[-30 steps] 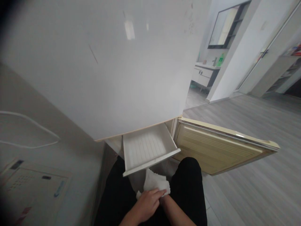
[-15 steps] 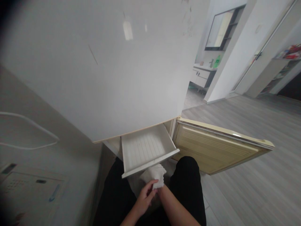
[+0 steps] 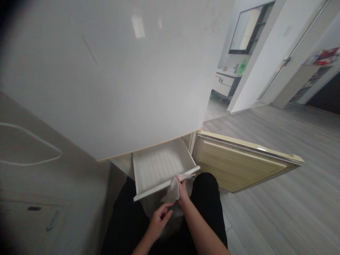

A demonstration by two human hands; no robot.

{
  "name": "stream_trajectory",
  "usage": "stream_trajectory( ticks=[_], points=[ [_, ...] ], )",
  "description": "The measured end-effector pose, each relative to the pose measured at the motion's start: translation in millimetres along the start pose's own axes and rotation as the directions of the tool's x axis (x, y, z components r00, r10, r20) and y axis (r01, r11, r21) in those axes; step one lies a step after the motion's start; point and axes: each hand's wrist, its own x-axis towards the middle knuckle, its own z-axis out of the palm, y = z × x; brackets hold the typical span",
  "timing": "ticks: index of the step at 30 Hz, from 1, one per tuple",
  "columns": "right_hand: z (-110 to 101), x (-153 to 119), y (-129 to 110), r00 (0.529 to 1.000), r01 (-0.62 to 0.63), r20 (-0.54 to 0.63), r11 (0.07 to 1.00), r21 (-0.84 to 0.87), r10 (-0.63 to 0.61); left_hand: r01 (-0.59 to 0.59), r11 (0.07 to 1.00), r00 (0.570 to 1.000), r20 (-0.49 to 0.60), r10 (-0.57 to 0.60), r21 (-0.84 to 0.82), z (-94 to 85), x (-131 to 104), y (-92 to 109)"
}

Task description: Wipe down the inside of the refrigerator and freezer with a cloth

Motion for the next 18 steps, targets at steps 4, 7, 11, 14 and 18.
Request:
stream_trajectory(
  ticks=[4, 7, 11, 14, 18],
  points=[
    [-7, 28, -13, 0.986, 0.06, -0.16, 0.994, 0.095, -0.044, 0.001, 1.0, 0.999, -0.044, 0.0, 0.007, 0.5, 3, -4],
    [-16, 50, -27, 0.95, 0.121, -0.301, 0.987, 0.109, -0.083, -0.05, 0.998, 0.992, -0.113, 0.054, 0.041, -2.0, 3, -1],
    [-34, 70, -49, 0.902, 0.193, -0.409, 0.976, 0.101, -0.136, -0.086, 0.995, 0.985, -0.144, 0.093, 0.057, -6.7, 3, 3],
    [-44, 77, -60, 0.911, 0.224, -0.378, 0.968, 0.11, -0.167, -0.043, 0.999, 0.992, -0.118, 0.041, -0.015, -7.1, 5, 0],
    [-45, 76, -61, 0.928, 0.252, -0.32, 0.955, 0.156, -0.192, 0.025, 0.984, 0.994, -0.103, -0.043, -0.176, -4.3, 9, -6]
  ],
)
